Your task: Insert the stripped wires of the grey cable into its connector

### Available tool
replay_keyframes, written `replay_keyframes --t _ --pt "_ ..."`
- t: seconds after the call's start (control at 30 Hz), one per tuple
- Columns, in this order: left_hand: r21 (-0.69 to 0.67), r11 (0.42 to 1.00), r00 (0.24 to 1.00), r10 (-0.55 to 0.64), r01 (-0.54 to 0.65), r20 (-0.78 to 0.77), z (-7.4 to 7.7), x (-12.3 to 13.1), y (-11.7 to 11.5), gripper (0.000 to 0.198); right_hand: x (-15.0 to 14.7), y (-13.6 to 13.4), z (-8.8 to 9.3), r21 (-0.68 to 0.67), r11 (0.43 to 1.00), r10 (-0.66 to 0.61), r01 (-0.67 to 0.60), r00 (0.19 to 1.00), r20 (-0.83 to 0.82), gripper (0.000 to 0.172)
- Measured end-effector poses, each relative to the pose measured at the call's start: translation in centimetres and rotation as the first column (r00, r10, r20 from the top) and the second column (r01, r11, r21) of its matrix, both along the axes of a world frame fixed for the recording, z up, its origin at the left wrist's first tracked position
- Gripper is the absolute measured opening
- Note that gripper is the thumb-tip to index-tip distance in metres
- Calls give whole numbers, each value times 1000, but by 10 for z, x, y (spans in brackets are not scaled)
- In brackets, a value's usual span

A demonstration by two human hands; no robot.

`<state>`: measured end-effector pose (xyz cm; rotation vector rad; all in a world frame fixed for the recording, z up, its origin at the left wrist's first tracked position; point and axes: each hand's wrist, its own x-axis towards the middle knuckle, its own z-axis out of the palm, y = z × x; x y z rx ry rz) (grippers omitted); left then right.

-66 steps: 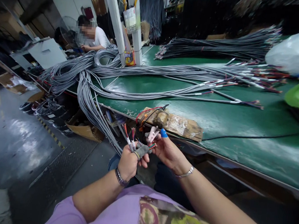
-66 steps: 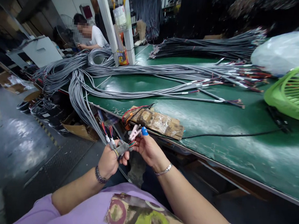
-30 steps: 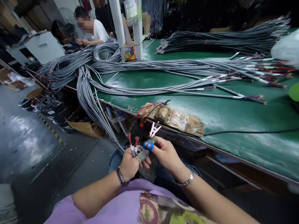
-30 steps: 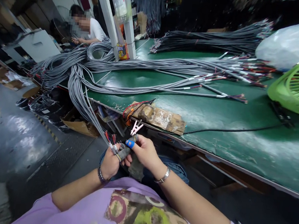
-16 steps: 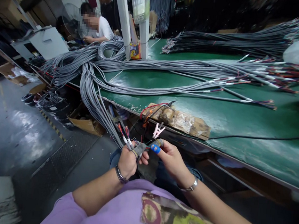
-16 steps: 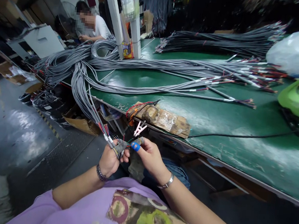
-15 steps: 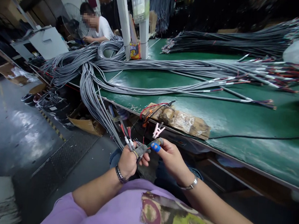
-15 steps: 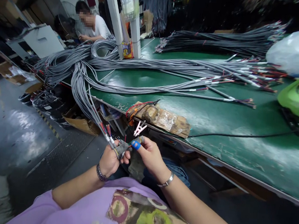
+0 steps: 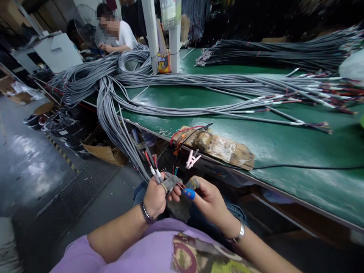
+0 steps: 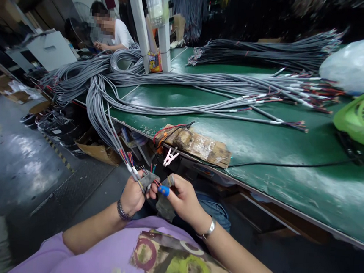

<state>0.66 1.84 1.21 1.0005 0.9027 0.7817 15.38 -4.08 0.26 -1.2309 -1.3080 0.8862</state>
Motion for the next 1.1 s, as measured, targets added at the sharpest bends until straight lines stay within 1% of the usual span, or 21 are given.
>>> replay_keyframes --t 0.07,0.1,0.17,0.2,0.27,0.33,0.43,0.53,0.63,0.73,0.8,0.97,1.1 --pt "-18 1000 1000 23 -23 14 1 -1 1 33 2 -4 1 12 999 47 -48 997 62 33" --pt "-21 999 999 36 -35 20 1 -2 2 32 3 -4 0 -20 998 65 -64 997 39 34" --pt "-13 999 999 39 -39 22 1 -3 2 32 5 -3 -4 -125 990 52 -65 993 -103 36" --pt "-3 1000 999 30 -30 12 0 -4 1 32 5 -1 -6 -184 982 12 -50 979 -202 38" --pt "18 1000 1000 -6 6 -26 0 -4 -1 34 6 4 -7 -275 961 -79 -29 924 -373 40" --pt "39 998 997 -39 42 -69 -1 -4 -4 36 4 10 -4 -310 949 -92 -59 888 -451 40" --pt "78 994 992 -63 72 -110 -1 -2 -7 38 0 16 7 -303 943 -15 -138 891 -454 36" --pt "108 990 988 -77 92 -136 -1 -1 -8 40 -4 17 14 -291 946 -10 -144 883 -469 35" --pt "118 989 988 -73 89 -134 -2 -2 -7 40 -5 15 9 -281 951 -27 -125 875 -483 32" --pt "115 992 991 -41 55 -125 -4 -2 -6 37 -4 14 2 -292 954 -91 -63 869 -487 29" --pt "113 992 990 -42 57 -132 -5 -2 -6 38 -4 15 1 -308 950 -119 -47 859 -499 30" --pt "116 988 985 -83 101 -149 -5 -1 -7 41 -5 20 8 -295 946 -36 -134 861 -507 32" --pt "114 991 991 -57 72 -125 -6 -2 -7 40 -9 19 11 -282 955 -62 -96 861 -506 33"
